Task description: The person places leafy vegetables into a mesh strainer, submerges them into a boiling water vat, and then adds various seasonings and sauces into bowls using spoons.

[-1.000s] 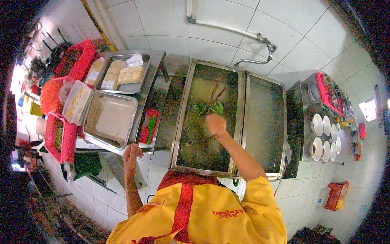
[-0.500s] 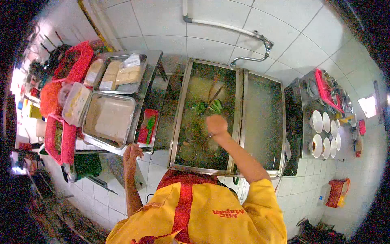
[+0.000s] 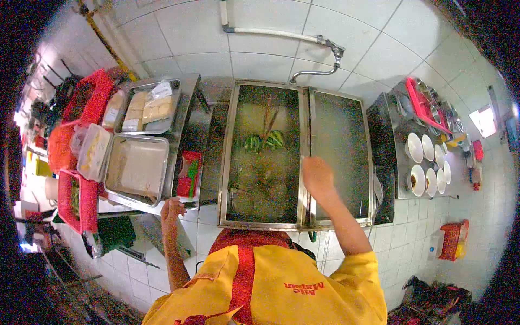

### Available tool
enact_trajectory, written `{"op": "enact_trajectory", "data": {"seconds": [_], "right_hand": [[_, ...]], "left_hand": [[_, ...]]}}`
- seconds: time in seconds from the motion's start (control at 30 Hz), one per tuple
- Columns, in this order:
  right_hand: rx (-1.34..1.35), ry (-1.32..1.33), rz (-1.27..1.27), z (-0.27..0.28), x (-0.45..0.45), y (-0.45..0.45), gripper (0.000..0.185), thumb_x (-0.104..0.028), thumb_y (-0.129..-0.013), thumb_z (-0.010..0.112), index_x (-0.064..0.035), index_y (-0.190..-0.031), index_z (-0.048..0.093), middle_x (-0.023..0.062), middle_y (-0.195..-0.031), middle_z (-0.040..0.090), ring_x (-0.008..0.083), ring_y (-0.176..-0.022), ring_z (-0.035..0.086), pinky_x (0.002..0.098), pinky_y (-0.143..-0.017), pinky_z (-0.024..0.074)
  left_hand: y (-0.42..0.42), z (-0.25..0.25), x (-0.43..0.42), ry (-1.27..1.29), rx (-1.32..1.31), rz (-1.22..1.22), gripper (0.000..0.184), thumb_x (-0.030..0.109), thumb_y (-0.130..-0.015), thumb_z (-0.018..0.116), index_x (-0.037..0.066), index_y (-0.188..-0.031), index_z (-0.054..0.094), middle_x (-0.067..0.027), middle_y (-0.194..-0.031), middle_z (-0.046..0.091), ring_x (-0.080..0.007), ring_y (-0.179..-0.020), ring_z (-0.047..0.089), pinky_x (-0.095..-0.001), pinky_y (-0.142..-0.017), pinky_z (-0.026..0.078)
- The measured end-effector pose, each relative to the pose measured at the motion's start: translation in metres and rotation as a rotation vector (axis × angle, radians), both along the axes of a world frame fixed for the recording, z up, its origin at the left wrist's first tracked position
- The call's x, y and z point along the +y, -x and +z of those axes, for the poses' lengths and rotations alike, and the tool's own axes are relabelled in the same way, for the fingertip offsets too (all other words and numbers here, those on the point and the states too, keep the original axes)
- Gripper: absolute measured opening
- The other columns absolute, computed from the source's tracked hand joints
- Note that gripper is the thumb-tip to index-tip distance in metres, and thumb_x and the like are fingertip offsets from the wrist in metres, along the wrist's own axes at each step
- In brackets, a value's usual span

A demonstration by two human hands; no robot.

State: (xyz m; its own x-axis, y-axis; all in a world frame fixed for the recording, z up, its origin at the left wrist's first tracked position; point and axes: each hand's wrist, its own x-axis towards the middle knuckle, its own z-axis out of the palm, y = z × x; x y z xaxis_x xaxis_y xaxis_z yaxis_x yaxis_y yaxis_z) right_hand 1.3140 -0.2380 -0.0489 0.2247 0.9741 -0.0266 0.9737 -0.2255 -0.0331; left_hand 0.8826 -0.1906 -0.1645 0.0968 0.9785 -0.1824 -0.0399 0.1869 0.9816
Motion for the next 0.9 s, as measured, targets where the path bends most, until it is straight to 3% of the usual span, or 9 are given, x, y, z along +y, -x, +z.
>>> {"op": "enact_trajectory", "data": {"seconds": [0.07, 0.17, 0.27, 0.37, 0.43, 0.5, 0.6, 0.77, 0.9], "right_hand": [[0.052, -0.061, 0.055, -0.067, 0.021, -0.010, 0.014, -0.009, -0.076, 0.052, -0.0013, -0.069, 0.063, 0.0191, -0.071, 0.061, 0.0329, -0.072, 0.063, 0.0419, -0.061, 0.0518], [-0.047, 0.077, -0.037, -0.126, 0.056, 0.008, 0.013, -0.011, -0.075, 0.056, -0.0037, -0.070, 0.066, 0.0148, -0.073, 0.064, 0.0293, -0.075, 0.064, 0.0396, -0.061, 0.0530], [-0.038, 0.070, -0.002, -0.158, 0.068, 0.008, 0.013, -0.012, -0.075, 0.056, -0.0048, -0.073, 0.067, 0.0122, -0.076, 0.065, 0.0284, -0.077, 0.065, 0.0383, -0.062, 0.0533], [-0.030, 0.104, -0.040, -0.136, 0.073, 0.005, 0.012, -0.011, -0.074, 0.056, -0.0050, -0.073, 0.067, 0.0121, -0.077, 0.065, 0.0285, -0.078, 0.064, 0.0380, -0.062, 0.0533], [-0.013, 0.146, -0.107, -0.091, 0.068, 0.007, 0.012, -0.011, -0.074, 0.056, -0.0046, -0.074, 0.067, 0.0130, -0.078, 0.065, 0.0288, -0.079, 0.064, 0.0384, -0.062, 0.0533], [-0.015, 0.119, -0.035, -0.041, 0.052, 0.010, 0.012, -0.009, -0.074, 0.056, -0.0040, -0.074, 0.067, 0.0147, -0.080, 0.065, 0.0303, -0.079, 0.064, 0.0395, -0.062, 0.0533], [-0.010, 0.078, 0.042, -0.012, 0.041, 0.017, 0.016, -0.008, -0.077, 0.050, -0.0028, -0.070, 0.063, 0.0185, -0.079, 0.063, 0.0332, -0.078, 0.062, 0.0408, -0.061, 0.0516], [0.016, 0.173, -0.013, -0.109, 0.066, 0.010, 0.015, -0.008, -0.077, 0.051, -0.0019, -0.072, 0.063, 0.0172, -0.080, 0.063, 0.0315, -0.079, 0.063, 0.0399, -0.064, 0.0524], [-0.034, 0.190, 0.008, -0.129, 0.071, 0.002, 0.013, -0.008, -0.074, 0.056, -0.0063, -0.078, 0.069, 0.0139, -0.084, 0.066, 0.0272, -0.081, 0.065, 0.0386, -0.065, 0.0545]], "left_hand": [[-0.009, 0.000, 0.005, -0.006, -0.017, -0.028, 0.028, 0.028, -0.094, 0.043, 0.003, -0.098, 0.054, -0.0043, -0.077, 0.058, -0.0108, -0.064, 0.054, -0.0241, -0.058, 0.042], [-0.018, 0.010, 0.010, -0.015, -0.018, -0.053, 0.027, 0.026, -0.094, 0.042, 0.003, -0.098, 0.054, -0.0043, -0.077, 0.058, -0.0105, -0.064, 0.054, -0.0239, -0.057, 0.042], [-0.016, 0.014, 0.011, -0.032, 0.011, -0.064, 0.026, 0.026, -0.095, 0.042, 0.003, -0.099, 0.055, -0.0040, -0.077, 0.058, -0.0101, -0.064, 0.055, -0.0238, -0.057, 0.042], [-0.007, 0.010, 0.006, -0.045, 0.029, -0.063, 0.026, 0.025, -0.095, 0.041, 0.003, -0.098, 0.055, -0.0037, -0.077, 0.058, -0.0098, -0.065, 0.055, -0.0237, -0.057, 0.042], [-0.002, 0.009, 0.004, -0.043, 0.032, -0.055, 0.027, 0.026, -0.095, 0.041, 0.003, -0.098, 0.055, -0.0036, -0.077, 0.058, -0.0097, -0.064, 0.054, -0.0237, -0.057, 0.042], [0.000, 0.010, -0.001, -0.070, 0.023, -0.016, 0.036, 0.037, -0.092, 0.044, 0.002, -0.098, 0.055, -0.0049, -0.076, 0.058, -0.0125, -0.062, 0.055, -0.0256, -0.056, 0.044], [0.000, 0.006, 0.001, -0.038, 0.008, -0.025, 0.029, 0.028, -0.095, 0.041, 0.002, -0.097, 0.054, -0.0041, -0.077, 0.058, -0.0102, -0.064, 0.054, -0.0235, -0.058, 0.042], [-0.008, -0.001, 0.011, -0.010, -0.014, -0.059, 0.030, 0.029, -0.094, 0.042, 0.002, -0.099, 0.054, -0.0045, -0.078, 0.058, -0.0107, -0.064, 0.055, -0.0240, -0.057, 0.043], [-0.012, 0.002, 0.011, -0.029, -0.016, -0.058, 0.030, 0.029, -0.094, 0.042, 0.002, -0.099, 0.055, -0.0051, -0.078, 0.059, -0.0110, -0.063, 0.055, -0.0243, -0.057, 0.044]]}}
